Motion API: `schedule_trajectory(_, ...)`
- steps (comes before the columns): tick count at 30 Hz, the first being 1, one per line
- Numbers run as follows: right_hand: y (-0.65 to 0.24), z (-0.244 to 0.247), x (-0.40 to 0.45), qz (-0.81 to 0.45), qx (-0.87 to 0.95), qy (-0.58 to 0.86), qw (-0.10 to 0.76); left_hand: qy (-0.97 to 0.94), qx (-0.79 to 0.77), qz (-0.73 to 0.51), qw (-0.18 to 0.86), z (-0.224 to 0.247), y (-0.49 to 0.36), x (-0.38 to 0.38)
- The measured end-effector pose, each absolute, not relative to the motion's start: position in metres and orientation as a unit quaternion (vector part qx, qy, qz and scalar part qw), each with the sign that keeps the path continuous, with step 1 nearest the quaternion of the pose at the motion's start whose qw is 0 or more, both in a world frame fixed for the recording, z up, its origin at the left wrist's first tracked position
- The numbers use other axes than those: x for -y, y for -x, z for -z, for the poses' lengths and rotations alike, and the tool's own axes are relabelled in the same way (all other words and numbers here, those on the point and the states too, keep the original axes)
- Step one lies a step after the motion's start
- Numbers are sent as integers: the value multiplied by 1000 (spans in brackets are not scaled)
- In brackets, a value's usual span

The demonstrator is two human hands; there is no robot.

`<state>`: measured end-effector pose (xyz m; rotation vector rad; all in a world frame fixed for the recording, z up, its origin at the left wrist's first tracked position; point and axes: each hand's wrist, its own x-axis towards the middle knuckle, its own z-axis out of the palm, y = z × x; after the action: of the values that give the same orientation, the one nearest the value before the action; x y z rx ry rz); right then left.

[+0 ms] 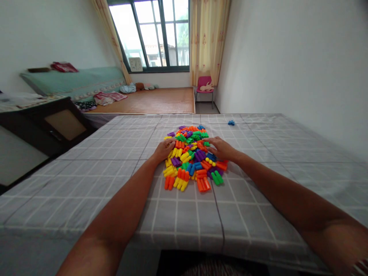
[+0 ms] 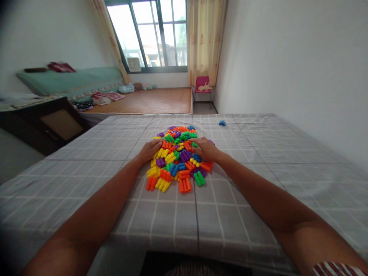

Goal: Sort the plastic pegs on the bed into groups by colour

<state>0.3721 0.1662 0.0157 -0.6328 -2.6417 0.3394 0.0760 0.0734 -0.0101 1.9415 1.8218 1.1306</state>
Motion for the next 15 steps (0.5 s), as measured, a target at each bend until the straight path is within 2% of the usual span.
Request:
schedule_trajectory(3,-363,-12,-165,-104,960,192,174,-666,-624,-390,121,13,-75,-75)
schedule_trajectory(7,-359,-12,-164,-123,963,161,179,-667,-621,-395,114,13,-76,-75)
schedule_trajectory(12,-365,-31,-151,-86,948,183,245,-670,-629,-380,106,10,-79,-74)
schedule_trajectory(15,-357,-44,-114,-88,962,94,242,-671,-630,-378,104,9,-80,-73)
